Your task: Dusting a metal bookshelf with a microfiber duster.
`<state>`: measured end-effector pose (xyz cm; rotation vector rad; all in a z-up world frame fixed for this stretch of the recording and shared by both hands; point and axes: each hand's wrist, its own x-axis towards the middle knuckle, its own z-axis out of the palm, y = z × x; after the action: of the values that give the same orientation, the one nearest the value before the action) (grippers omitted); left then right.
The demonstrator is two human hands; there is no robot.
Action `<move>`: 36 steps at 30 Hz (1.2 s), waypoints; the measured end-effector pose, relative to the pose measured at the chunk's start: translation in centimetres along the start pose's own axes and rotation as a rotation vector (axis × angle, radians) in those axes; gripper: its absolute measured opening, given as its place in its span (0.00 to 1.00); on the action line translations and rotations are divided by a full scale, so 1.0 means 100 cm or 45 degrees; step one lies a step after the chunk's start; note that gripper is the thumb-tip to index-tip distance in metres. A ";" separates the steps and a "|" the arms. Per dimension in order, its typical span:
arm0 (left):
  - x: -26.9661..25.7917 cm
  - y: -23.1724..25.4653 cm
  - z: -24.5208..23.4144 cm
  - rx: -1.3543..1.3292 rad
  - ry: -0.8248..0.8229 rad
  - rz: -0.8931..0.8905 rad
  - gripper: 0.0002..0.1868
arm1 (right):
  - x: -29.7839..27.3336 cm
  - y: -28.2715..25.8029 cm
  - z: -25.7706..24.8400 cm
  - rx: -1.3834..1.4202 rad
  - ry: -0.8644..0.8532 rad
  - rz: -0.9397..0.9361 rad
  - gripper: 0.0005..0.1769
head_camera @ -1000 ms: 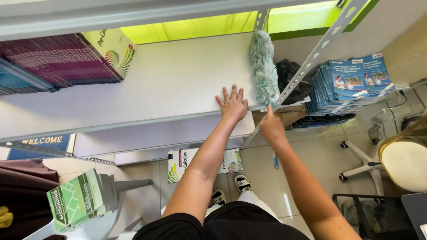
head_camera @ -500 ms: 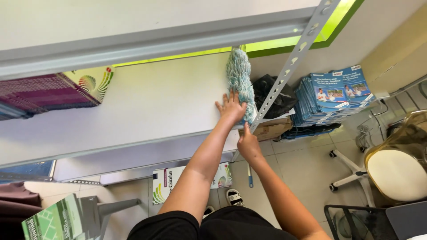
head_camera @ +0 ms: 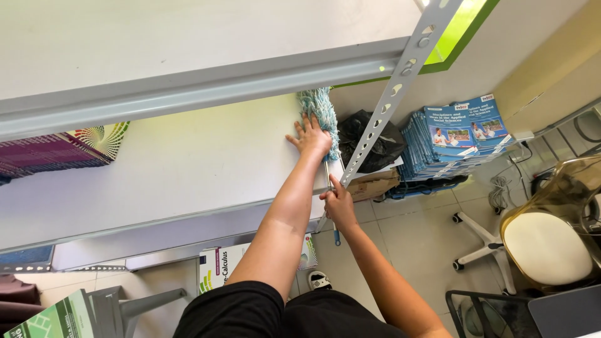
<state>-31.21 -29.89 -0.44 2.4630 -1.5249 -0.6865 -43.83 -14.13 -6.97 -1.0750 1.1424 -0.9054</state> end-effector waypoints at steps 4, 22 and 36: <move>-0.003 -0.003 0.006 0.000 0.004 -0.022 0.40 | -0.005 -0.004 0.005 0.002 -0.006 0.032 0.35; -0.098 -0.071 -0.023 -0.139 -0.127 -0.016 0.39 | 0.018 -0.028 0.038 -1.238 0.143 -0.297 0.41; -0.134 -0.275 -0.066 0.143 0.160 -0.133 0.39 | 0.023 -0.031 0.037 -1.563 0.122 -0.120 0.35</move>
<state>-11.11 -5.98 -0.88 2.6286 -1.4340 -0.4630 -39.79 -16.37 -4.28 -2.0750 1.7888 -0.2330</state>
